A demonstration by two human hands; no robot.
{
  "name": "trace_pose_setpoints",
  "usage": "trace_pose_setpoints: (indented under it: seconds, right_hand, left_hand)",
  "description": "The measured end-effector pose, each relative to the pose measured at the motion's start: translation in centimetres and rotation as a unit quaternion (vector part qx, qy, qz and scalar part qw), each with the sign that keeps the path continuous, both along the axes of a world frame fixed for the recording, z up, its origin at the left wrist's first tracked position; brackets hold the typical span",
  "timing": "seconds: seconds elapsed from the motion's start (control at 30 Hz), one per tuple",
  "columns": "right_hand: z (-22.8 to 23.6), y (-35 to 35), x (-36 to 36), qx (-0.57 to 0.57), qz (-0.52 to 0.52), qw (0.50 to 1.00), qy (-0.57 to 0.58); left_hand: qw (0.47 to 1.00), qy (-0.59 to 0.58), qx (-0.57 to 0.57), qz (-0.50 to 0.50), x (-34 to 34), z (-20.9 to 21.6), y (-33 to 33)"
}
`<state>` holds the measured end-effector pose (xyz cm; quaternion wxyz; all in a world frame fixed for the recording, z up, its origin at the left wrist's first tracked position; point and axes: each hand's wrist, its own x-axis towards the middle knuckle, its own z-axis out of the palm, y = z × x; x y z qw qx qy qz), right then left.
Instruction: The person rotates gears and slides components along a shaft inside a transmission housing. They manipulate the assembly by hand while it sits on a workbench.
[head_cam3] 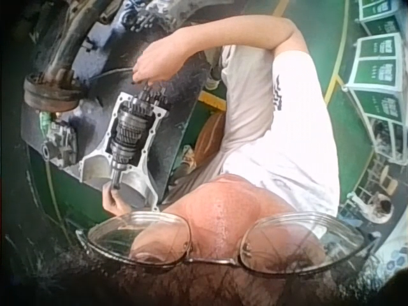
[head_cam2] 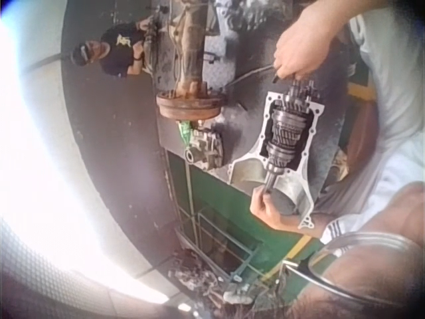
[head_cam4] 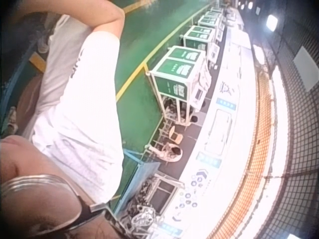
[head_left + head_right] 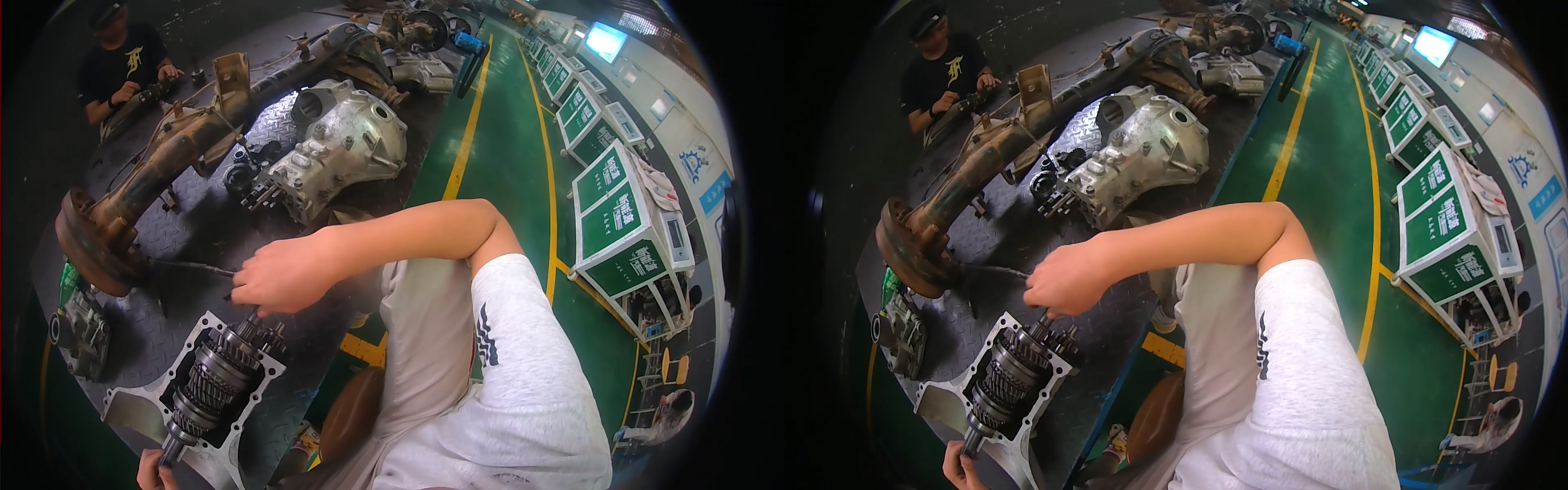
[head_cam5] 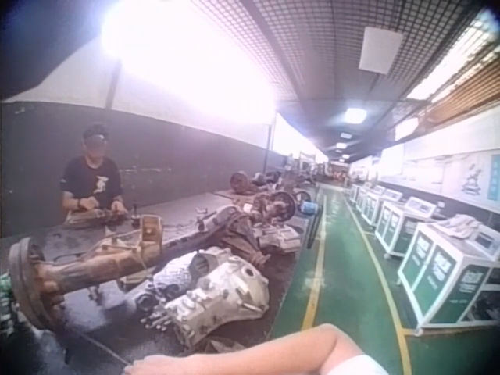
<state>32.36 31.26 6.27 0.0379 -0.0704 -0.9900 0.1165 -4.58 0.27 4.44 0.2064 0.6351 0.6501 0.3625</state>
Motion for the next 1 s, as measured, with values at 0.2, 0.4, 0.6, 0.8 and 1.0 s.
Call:
trace_pose_setpoints:
  seconds: [0.2, 0.4, 0.6, 0.8, 1.0]
  right_hand:
    - [0.8, 1.4, 0.3, -0.114, -0.032, 0.973, -0.198]
    - [1.6, 1.7, 1.0, -0.095, -0.055, 0.985, -0.131]
    - [0.5, 1.9, -0.3, -0.154, -0.044, 0.983, -0.088]
    - [-0.7, 1.3, 0.7, -0.092, -0.053, 0.989, -0.106]
    - [-0.1, 0.8, 0.1, -0.094, -0.047, 0.984, -0.144]
  left_hand:
    - [0.998, -0.047, 0.011, 0.046, 0.5, -1.0, -0.5]
    - [0.993, -0.074, 0.023, 0.092, -1.3, -3.5, -0.5]
    - [0.988, -0.074, -0.054, 0.127, 1.2, 1.0, -0.5]
    - [0.983, 0.079, -0.048, 0.156, 3.9, 2.3, 0.3]
    - [0.971, 0.135, -0.068, 0.187, 4.5, 2.5, -0.4]
